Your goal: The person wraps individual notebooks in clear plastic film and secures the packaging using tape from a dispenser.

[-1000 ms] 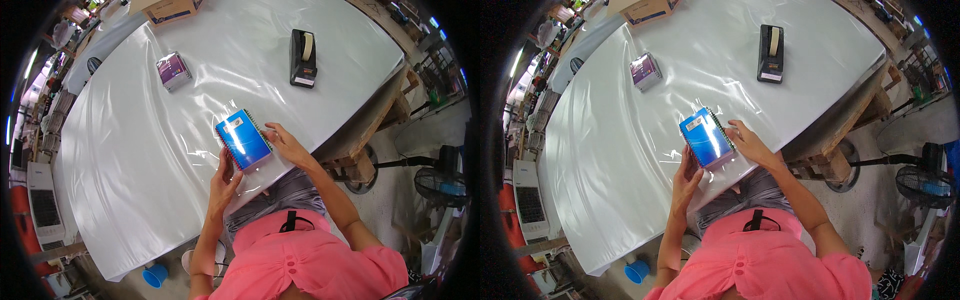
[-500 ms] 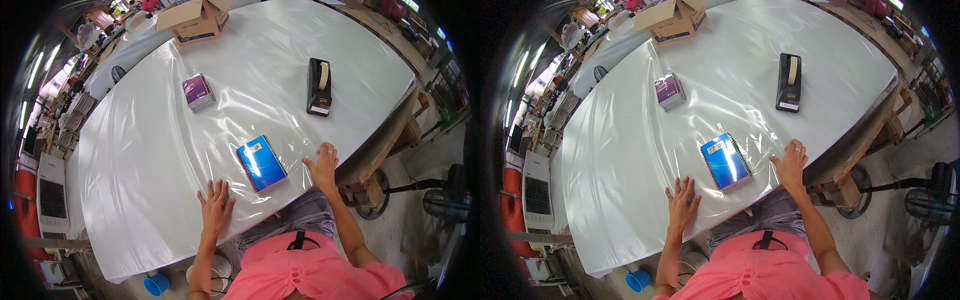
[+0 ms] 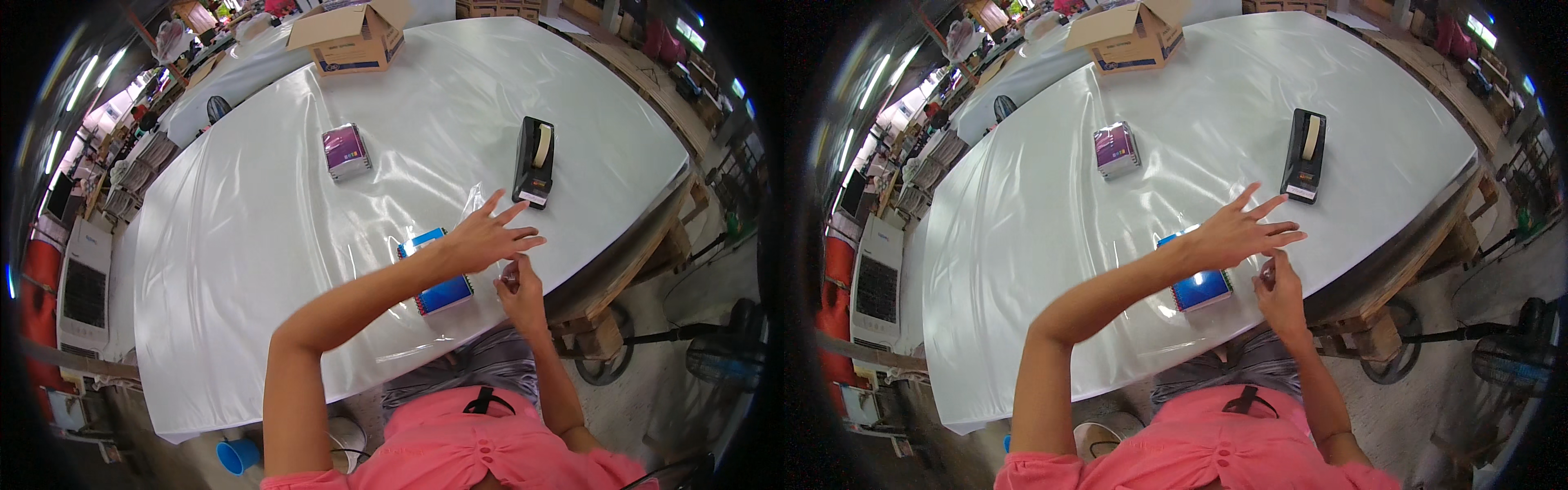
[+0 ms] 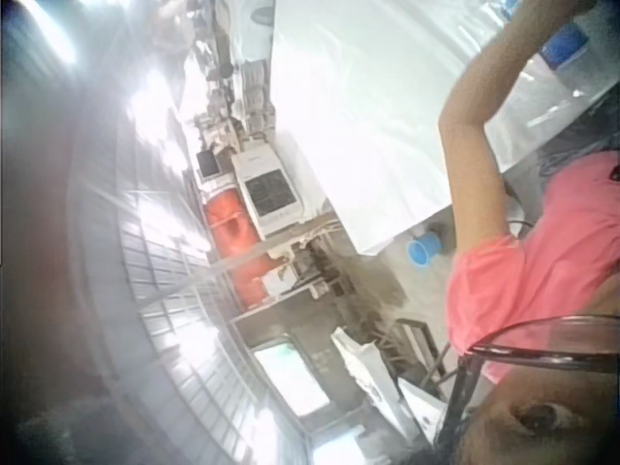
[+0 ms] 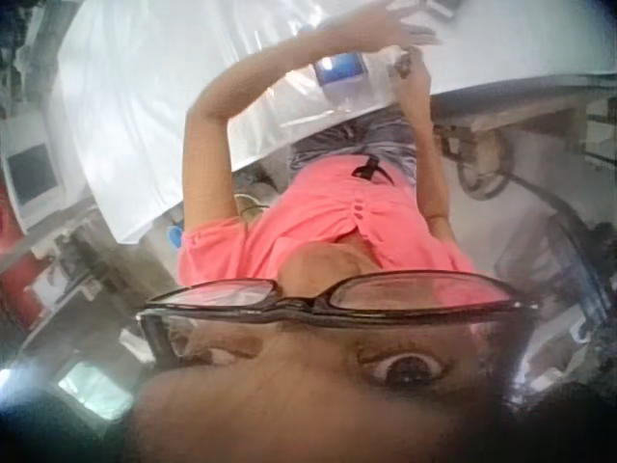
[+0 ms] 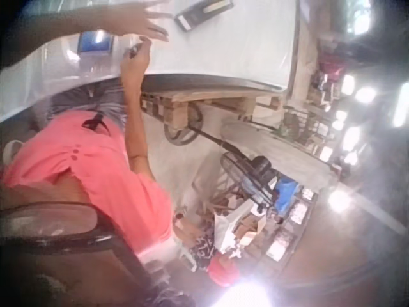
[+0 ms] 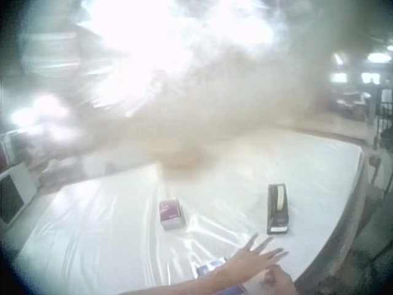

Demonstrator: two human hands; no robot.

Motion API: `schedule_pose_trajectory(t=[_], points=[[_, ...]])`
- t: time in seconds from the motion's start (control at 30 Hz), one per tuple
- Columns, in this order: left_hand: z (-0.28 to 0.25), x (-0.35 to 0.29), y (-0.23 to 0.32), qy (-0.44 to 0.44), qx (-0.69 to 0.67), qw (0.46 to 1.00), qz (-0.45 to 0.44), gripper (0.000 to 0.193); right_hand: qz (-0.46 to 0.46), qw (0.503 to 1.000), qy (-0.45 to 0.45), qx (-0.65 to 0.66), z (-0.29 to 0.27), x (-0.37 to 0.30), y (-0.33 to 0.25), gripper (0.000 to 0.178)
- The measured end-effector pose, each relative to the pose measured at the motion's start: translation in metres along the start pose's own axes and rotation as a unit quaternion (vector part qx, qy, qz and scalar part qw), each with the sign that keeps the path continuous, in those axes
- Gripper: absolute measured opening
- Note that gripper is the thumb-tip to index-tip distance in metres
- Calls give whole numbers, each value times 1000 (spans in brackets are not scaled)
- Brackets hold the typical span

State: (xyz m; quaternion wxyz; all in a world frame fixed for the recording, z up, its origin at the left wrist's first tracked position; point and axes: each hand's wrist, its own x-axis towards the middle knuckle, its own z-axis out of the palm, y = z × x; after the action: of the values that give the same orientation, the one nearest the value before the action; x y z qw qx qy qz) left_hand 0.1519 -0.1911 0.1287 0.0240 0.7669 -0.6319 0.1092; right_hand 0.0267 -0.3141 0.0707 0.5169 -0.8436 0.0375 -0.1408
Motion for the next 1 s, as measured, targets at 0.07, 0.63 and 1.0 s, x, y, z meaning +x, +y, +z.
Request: schedule_pose_trajectory(t=[0.07,0.63,1.0], points=[[9,22,-21,-82,92,991,56,55,-20,999,-33,-4,2,-6,-5,44],[66,-124,33,292,-191,754,-556,66,-237,948,-91,-193,48,-42,-18,37],[73,-99,69,325,-434,553,-632,99,-324,899,-170,-240,38,-47,-23,34]])
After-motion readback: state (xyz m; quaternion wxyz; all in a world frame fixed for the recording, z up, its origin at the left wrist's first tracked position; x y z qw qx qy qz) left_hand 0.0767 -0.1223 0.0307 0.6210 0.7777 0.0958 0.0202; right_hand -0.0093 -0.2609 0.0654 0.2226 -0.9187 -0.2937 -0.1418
